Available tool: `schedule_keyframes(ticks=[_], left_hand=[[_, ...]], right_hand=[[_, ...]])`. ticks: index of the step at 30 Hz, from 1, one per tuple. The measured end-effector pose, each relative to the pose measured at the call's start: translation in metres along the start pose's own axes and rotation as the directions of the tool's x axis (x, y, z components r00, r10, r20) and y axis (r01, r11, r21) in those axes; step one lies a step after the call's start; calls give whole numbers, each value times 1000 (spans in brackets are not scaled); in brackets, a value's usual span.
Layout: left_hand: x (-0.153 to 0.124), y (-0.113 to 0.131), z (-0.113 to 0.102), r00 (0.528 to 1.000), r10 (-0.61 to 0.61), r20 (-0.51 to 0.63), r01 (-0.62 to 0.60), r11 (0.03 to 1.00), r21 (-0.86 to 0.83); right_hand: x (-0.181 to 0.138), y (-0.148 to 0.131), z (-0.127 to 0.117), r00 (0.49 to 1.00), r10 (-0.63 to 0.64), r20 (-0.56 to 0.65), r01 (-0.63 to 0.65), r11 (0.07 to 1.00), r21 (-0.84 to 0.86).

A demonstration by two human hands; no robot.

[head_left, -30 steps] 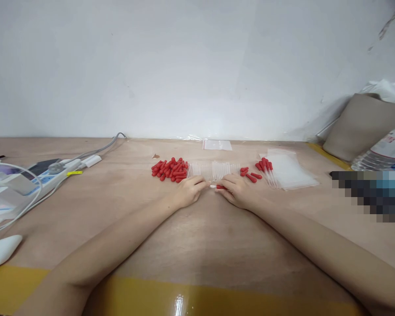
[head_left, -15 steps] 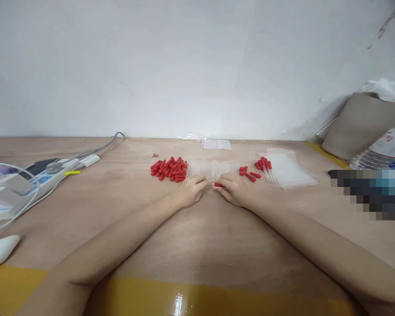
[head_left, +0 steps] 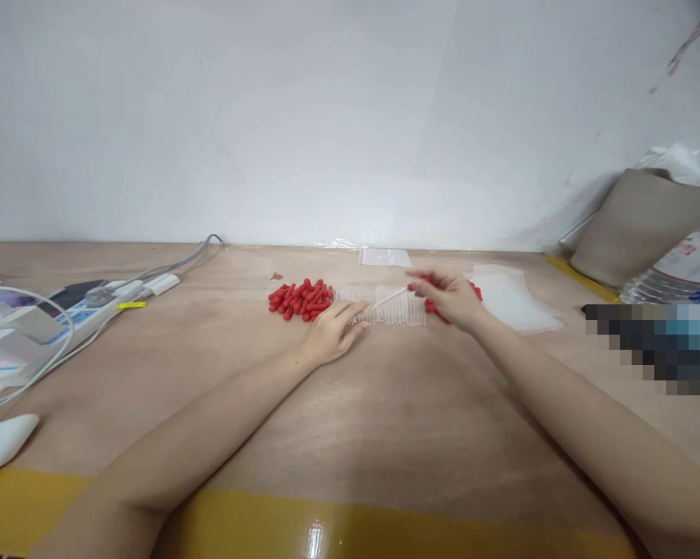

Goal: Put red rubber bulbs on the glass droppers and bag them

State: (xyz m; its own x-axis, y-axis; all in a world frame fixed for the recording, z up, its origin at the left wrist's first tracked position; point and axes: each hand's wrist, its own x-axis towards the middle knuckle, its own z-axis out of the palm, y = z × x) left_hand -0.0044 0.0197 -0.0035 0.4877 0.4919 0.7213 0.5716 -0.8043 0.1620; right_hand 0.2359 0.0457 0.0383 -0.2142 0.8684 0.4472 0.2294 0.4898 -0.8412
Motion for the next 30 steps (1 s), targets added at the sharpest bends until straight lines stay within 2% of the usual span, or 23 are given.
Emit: schedule_keyframes(ticks=[2, 5, 7, 9, 12, 17, 22, 26, 30], left_hand=[[0, 0, -2, 1000, -27, -13, 27, 1000, 10], [2, 0, -2, 998, -57, 17, 57, 998, 26], [2, 0, -1, 997, -69, 47, 67, 997, 44], [3, 0, -1, 995, -79, 63, 75, 995, 65], [3, 0, -1, 993, -92, 68, 85, 992, 95], [2, -1, -1, 991, -112, 76, 101, 986, 130], [2, 1, -1, 985, -154, 80, 140, 976, 165], [3, 2, -2, 976, -213, 48, 198, 955, 222], [14, 2, 1, 953, -303, 4, 287, 906, 311]], right_hand=[[8, -1, -26, 994, 11, -106, -18, 998, -61], [15, 6, -68, 962, 61, -265, -125, 965, -229], [16, 13, -89, 956, 75, -285, -190, 896, -401], [15, 23, -100, 952, 87, -292, -249, 773, -584], [11, 37, -96, 955, 101, -278, -283, 586, -760], [5, 54, -73, 982, 112, -154, -188, 435, -881], [3, 52, -68, 982, 75, -174, -190, 388, -902], [5, 40, -68, 971, 222, -91, -175, 393, -903], [7, 37, -64, 927, 374, 6, -140, 362, -922]])
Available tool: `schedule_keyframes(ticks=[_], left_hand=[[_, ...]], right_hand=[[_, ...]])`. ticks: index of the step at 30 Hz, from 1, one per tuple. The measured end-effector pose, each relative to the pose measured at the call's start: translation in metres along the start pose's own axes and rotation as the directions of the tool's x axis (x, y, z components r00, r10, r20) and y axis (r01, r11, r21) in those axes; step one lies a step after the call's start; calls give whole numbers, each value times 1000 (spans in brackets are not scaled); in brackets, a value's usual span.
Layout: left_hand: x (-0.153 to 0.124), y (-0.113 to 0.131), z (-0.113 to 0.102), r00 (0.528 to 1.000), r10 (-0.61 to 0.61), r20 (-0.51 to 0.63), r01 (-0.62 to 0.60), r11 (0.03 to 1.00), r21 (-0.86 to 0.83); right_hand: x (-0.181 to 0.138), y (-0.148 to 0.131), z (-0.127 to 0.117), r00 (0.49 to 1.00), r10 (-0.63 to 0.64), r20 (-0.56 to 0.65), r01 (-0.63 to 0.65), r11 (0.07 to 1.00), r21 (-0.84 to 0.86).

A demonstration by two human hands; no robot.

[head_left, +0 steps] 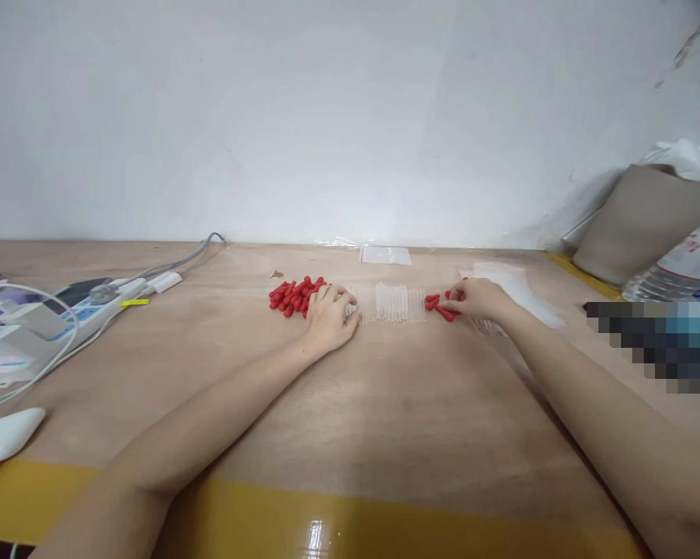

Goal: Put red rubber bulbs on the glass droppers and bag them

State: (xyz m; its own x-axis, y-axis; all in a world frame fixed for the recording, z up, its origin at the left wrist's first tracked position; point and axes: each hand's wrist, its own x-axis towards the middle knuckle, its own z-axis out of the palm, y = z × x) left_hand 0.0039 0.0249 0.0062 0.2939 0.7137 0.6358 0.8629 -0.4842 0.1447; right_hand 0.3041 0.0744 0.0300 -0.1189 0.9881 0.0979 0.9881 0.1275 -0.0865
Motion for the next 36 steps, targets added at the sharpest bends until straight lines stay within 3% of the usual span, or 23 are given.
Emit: schedule_keyframes(ticks=[5, 9, 13, 16, 19, 23, 26, 28, 29, 32, 36], left_hand=[[34, 13, 18, 987, -151, 60, 145, 984, 100], [59, 25, 35, 934, -311, 175, 279, 943, 183], [70, 34, 40, 893, -380, 240, 319, 913, 255], [76, 40, 40, 850, -437, 293, 369, 892, 261], [82, 45, 41, 810, -479, 338, 411, 875, 256], [85, 48, 37, 807, -481, 343, 416, 875, 248], [73, 42, 27, 888, -356, 292, 315, 932, 178], [56, 32, 18, 966, -153, 208, 140, 987, 77], [45, 26, 13, 983, -47, 175, 44, 999, 20], [13, 7, 1, 983, 149, 107, -140, 986, -91], [-13, -9, -4, 965, 259, 27, -252, 955, -159]], right_hand=[[1, -1, 6, 999, -12, 31, 12, 1000, -12], [-3, -5, 4, 997, 77, -7, -77, 997, 2], [-6, -12, -4, 979, 191, -68, -190, 982, 21], [-7, -18, -7, 966, 208, -156, -202, 978, 58], [-9, -31, -2, 941, 172, -291, -130, 979, 160], [-19, -59, 19, 867, 52, -495, 122, 942, 313], [-30, -79, 33, 833, -93, -545, 307, 898, 316], [-37, -86, 39, 803, -191, -565, 407, 868, 285], [-40, -88, 40, 786, -229, -574, 446, 853, 271], [-44, -90, 42, 743, -324, -586, 530, 819, 220], [-46, -91, 43, 686, -427, -589, 606, 783, 139]])
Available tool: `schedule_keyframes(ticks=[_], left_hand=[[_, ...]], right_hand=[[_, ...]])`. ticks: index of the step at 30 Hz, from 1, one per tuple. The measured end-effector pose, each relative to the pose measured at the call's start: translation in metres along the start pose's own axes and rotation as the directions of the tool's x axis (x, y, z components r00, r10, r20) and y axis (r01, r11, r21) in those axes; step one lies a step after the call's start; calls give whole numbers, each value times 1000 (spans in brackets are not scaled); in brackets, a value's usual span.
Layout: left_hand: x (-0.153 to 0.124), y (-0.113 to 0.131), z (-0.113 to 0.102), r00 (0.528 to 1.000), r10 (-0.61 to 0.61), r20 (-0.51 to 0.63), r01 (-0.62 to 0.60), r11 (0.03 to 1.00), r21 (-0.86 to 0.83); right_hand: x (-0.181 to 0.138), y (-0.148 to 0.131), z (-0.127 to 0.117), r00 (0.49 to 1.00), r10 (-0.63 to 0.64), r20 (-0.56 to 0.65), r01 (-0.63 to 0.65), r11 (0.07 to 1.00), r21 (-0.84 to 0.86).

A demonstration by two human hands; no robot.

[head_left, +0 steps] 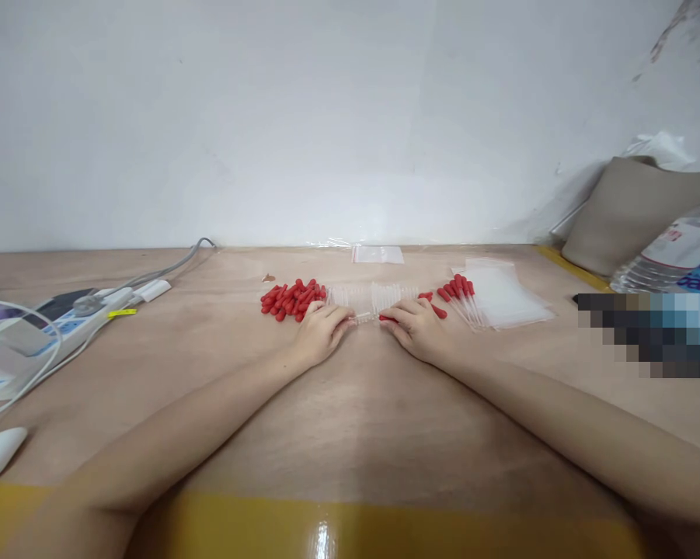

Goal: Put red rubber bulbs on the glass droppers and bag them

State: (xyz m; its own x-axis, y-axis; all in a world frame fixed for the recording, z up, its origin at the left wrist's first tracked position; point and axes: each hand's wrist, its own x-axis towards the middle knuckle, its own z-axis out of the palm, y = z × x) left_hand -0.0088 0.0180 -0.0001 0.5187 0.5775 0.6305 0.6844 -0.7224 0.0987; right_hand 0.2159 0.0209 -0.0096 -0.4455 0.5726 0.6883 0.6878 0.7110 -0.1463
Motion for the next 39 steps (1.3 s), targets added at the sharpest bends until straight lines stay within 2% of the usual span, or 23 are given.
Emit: schedule_keyframes(ticks=[3, 6, 15, 22, 28, 33, 39], left_hand=[[-2, -1, 2, 999, 32, -43, -34, 999, -27], [1, -1, 3, 997, 76, -34, -77, 996, -35], [-1, -2, 4, 991, 131, -30, -132, 991, -11], [0, -3, 7, 975, 222, -32, -223, 975, -22], [1, -2, 9, 976, 212, -47, -214, 975, -60], [0, -1, 7, 979, 206, -13, -206, 975, -78], [0, -1, 8, 979, 202, -2, -201, 973, -110]], right_hand=[[-2, -4, 1, 999, 5, -51, -3, 999, 38], [-4, -9, 1, 996, -9, -88, 15, 997, 69], [-4, -13, 0, 997, -51, -56, 55, 996, 69], [-2, -12, -1, 995, -91, -47, 95, 991, 94], [2, -22, -19, 992, -120, 26, 119, 992, 45], [5, -31, -34, 985, -163, 58, 164, 986, -14], [2, -22, -22, 983, -184, 2, 183, 982, 45]])
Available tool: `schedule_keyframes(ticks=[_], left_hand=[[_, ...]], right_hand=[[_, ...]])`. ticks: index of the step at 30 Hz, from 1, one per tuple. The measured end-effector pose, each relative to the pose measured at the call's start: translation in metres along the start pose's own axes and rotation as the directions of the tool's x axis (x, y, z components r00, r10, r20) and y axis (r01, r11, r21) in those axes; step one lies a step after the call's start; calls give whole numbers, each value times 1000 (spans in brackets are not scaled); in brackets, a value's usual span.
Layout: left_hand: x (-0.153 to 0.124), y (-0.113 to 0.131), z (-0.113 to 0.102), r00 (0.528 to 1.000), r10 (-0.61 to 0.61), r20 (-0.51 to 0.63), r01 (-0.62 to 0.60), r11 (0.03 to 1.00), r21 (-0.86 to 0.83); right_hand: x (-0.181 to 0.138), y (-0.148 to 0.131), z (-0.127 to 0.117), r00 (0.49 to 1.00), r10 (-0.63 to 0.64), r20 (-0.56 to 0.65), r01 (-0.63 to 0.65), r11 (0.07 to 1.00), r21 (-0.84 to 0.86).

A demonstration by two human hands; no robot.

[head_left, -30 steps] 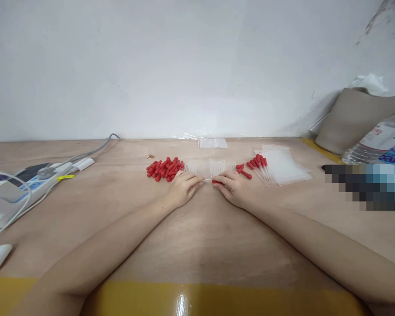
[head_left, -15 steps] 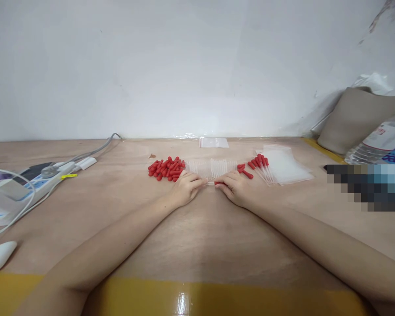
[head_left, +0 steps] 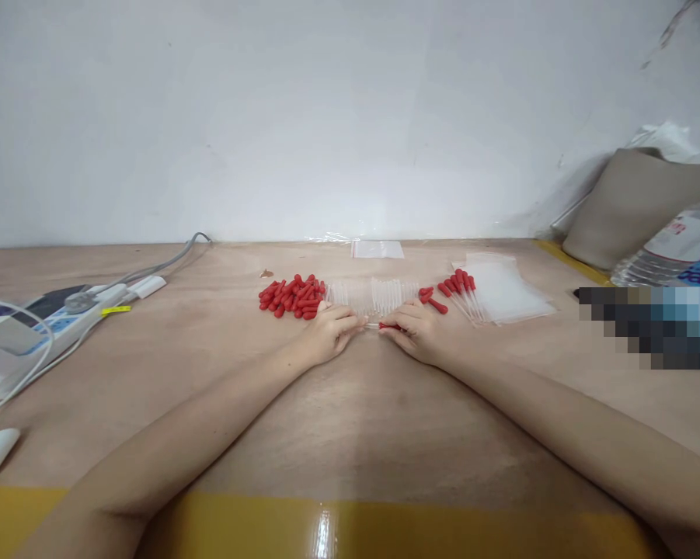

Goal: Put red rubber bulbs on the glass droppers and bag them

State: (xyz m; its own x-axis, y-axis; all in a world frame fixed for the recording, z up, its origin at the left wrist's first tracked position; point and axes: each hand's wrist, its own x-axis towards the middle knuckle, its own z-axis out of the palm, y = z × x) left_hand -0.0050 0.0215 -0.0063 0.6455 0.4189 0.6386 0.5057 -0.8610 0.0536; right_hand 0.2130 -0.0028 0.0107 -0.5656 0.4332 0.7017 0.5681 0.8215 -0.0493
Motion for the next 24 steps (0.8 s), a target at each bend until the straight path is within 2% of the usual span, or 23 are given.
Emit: schedule_keyframes(ticks=[3, 7, 11, 14, 19, 24], left_hand=[[-1, 1, 2, 1000, -9, 10, 9, 1000, -14], [0, 3, 3, 1000, -4, 2, 4, 1000, -14], [1, 2, 2, 1000, 27, 11, -27, 1000, 10], [1, -2, 2, 1000, -5, -7, 6, 1000, 29], [3, -1, -1, 992, -124, -4, 124, 991, 49], [3, 3, -2, 995, -102, 15, 102, 994, 44]], right_hand=[[-3, 6, 8, 998, -44, -52, 45, 999, 24], [-4, 9, 11, 996, -42, -74, 43, 999, 12], [-2, 9, 10, 999, -12, 35, 10, 999, 37], [0, 10, 9, 991, 49, 122, -53, 998, 33], [-2, 14, 12, 978, 165, 130, -171, 985, 35], [-3, 14, 11, 990, 94, 103, -99, 994, 48]])
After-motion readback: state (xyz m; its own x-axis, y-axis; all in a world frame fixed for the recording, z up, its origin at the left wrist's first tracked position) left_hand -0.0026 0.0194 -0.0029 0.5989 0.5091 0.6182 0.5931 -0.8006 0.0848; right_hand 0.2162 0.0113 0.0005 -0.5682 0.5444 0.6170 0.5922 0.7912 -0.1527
